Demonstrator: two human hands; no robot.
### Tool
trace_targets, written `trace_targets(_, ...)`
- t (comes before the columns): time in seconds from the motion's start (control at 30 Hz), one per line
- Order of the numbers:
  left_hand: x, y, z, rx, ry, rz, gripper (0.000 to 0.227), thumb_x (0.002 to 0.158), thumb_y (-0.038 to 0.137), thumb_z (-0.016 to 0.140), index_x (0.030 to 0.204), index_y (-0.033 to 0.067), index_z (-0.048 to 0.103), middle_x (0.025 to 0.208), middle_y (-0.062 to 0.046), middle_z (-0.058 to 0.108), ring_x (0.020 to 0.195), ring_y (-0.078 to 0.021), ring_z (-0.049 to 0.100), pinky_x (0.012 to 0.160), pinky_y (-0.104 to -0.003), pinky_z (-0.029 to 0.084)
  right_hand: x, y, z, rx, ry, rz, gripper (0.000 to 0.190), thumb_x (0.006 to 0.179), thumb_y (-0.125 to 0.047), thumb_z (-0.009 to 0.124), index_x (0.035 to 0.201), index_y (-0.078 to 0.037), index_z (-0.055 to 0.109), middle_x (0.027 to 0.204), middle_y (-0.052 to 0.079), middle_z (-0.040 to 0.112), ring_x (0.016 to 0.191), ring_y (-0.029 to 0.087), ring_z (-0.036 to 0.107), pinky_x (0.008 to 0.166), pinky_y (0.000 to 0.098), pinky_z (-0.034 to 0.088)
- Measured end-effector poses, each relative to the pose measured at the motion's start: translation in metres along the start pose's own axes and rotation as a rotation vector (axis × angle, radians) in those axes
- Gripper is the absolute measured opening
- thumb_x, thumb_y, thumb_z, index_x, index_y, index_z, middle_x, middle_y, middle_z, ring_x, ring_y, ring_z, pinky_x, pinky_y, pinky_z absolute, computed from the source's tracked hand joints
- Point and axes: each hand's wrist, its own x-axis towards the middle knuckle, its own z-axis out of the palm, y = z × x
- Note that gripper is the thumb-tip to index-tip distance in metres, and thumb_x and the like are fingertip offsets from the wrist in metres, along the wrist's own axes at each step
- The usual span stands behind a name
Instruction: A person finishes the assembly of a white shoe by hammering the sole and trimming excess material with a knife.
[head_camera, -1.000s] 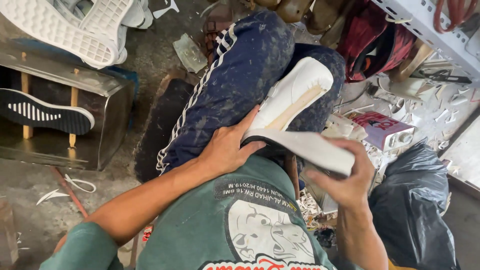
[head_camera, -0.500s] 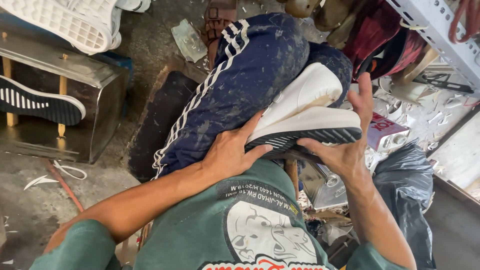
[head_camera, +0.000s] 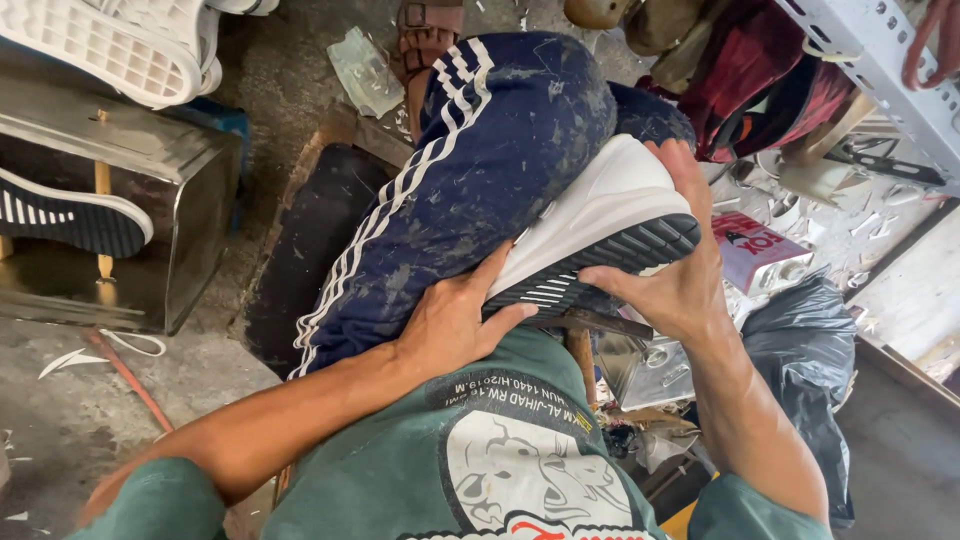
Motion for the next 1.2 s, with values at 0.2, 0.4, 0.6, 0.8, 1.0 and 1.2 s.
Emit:
trace_targets(0.2,0.002,0.016,-0.023,-0.002,-0.25,-0.176,0.087,0.093,0.055,0.06,0.159,0.0065,0.03,0.111,-0.029,0.071,0.099,-0.0497,0.068,0.08,-0.056,0.053,-0.004,0.003,-0.001,-0.071,0.047,-0.014,0.112,0.07,-0.053,0.086,0.157,-0.001,0.036,0.161,0.018,0.042,0.156,0.039,0.033,0.132,0.057,0.026)
trace_targets(0.4,0.006,0.105,-0.094,0.335,0.198,0.361,0.04,0.099,0.043,0.067,0.115,0.0064,0.067,0.081,-0.002,0.074,0.063,-0.0189,0.069,0.053,-0.036,0.051,-0.021,-0.009,0.009,-0.023,0.059,-0.066,0.113,0.08,-0.054,0.083,0.165,-0.014,0.022,0.167,0.012,0.038,0.165,0.036,0.013,0.135,0.0647,0.017)
trace_targets(0.6,0.059,0.118,-0.085,0.087,0.09,0.516,0.039,0.099,0.027,0.073,0.123,0.0003,0.059,0.114,-0.014,0.061,0.099,-0.0304,0.064,0.087,-0.041,0.055,-0.022,-0.009,0.009,0.001,0.109,-0.184,0.081,0.104,-0.055,0.06,0.167,-0.018,0.022,0.175,0.024,0.014,0.166,0.049,0.004,0.138,0.0713,0.01)
trace_targets(0.8,0.065,0.12,-0.091,-0.022,-0.098,0.295,0.04,0.092,0.03,0.073,0.117,0.0053,0.054,0.116,-0.01,0.058,0.101,-0.029,0.054,0.089,-0.04,0.045,-0.019,-0.011,0.008,0.016,0.052,-0.125,0.085,0.102,-0.058,0.061,0.167,-0.02,0.02,0.175,0.025,0.014,0.167,0.046,0.003,0.136,0.0713,0.003)
trace_targets(1.0,0.068,0.119,-0.1,-0.056,-0.162,0.25,0.043,0.093,0.035,0.072,0.12,0.0055,0.055,0.119,-0.01,0.059,0.108,-0.0281,0.055,0.093,-0.04,0.047,-0.019,-0.023,-0.024,0.138,0.0,0.216,0.112,0.066,-0.057,0.083,0.154,-0.006,0.036,0.155,0.016,0.048,0.152,0.032,0.039,0.125,0.0506,0.034)
trace_targets(1.2,0.073,0.12,-0.1,-0.094,-0.204,0.248,0.042,0.095,0.038,0.069,0.119,0.0057,0.057,0.117,-0.009,0.059,0.106,-0.0272,0.056,0.09,-0.039,0.047,-0.025,-0.041,-0.027,0.079,0.104,0.222,0.054,0.077,-0.037,0.088,0.119,-0.013,0.063,0.116,0.01,0.066,0.107,0.022,0.069,0.094,0.0343,0.053)
